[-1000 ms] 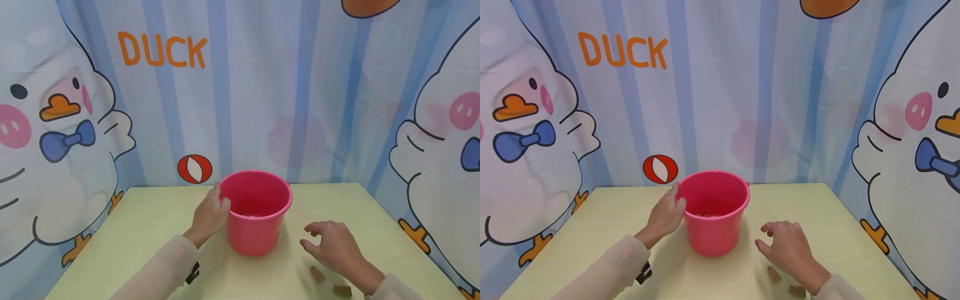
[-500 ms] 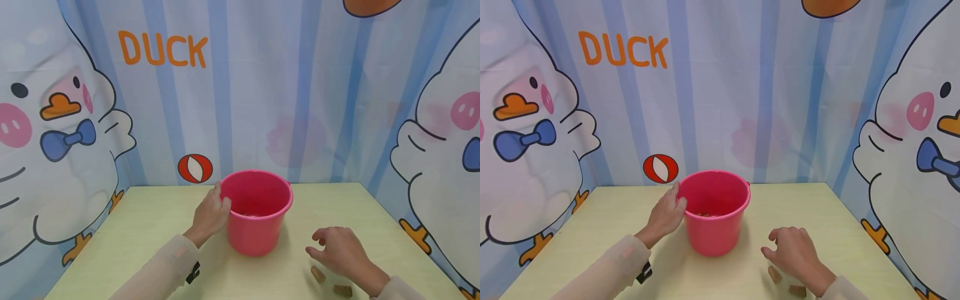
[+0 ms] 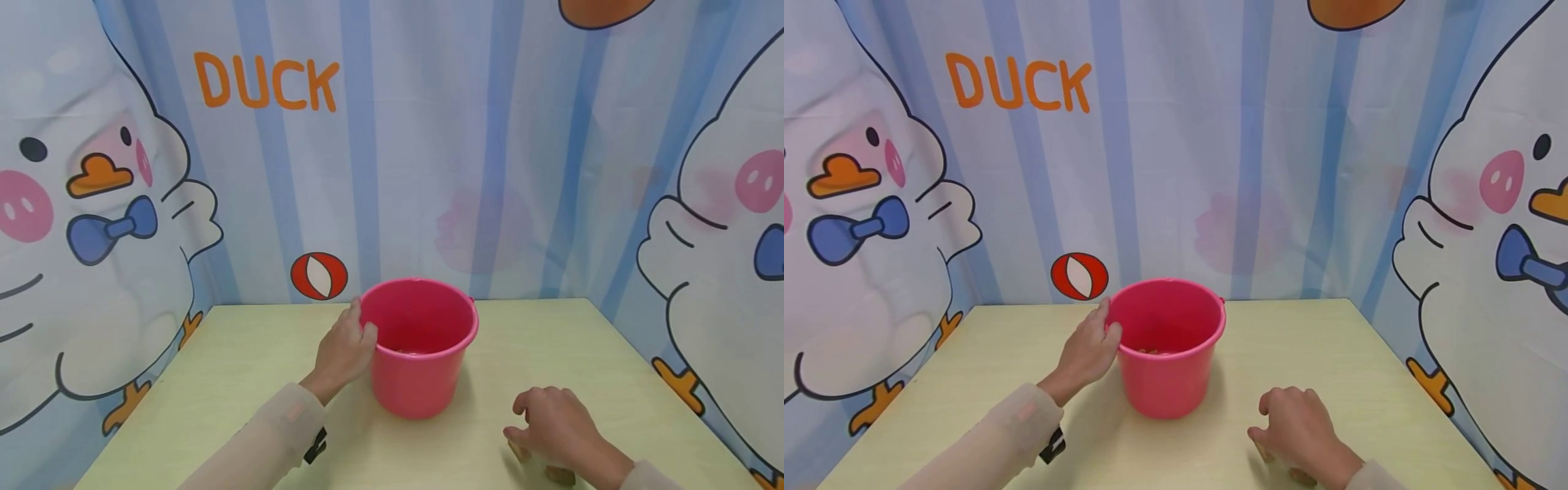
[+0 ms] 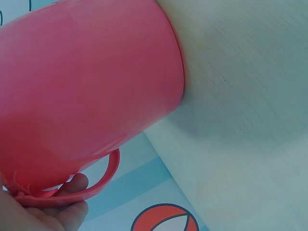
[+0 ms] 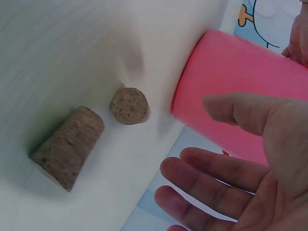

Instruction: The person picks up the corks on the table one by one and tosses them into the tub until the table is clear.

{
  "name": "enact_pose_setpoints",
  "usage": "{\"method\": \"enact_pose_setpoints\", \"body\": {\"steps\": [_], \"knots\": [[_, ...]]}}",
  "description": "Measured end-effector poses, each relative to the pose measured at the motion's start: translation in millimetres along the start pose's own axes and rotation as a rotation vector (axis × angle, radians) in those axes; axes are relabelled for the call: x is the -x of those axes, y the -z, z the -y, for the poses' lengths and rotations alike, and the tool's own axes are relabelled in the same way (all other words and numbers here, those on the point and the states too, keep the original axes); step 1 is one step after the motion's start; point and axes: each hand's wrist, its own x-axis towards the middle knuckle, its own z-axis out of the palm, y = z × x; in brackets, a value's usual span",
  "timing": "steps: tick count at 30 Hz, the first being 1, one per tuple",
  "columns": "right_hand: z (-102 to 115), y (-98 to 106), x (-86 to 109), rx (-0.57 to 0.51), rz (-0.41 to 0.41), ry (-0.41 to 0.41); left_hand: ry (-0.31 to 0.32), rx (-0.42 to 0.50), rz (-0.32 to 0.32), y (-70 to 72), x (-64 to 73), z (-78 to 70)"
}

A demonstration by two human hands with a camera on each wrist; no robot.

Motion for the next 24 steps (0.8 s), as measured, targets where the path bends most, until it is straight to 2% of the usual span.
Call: {"method": "enact_pose_setpoints", "body": {"steps": [8,15,24], "knots": [[-2.2,-10.5,0.9,0.019,0.047,-0.019,-0.009,0.013,0.003,-0.5,-1.3,1.5],[-3.3,-19.2,5.0,0.029,0.003,0.027,-0.016,0.011,-0.001,-0.4,-1.0,1.0],[-3.1,-25.8,7.2,0.068,0.000,0.026,-0.008,0.005,0.003,0.4,-1.0,0.5]]}}
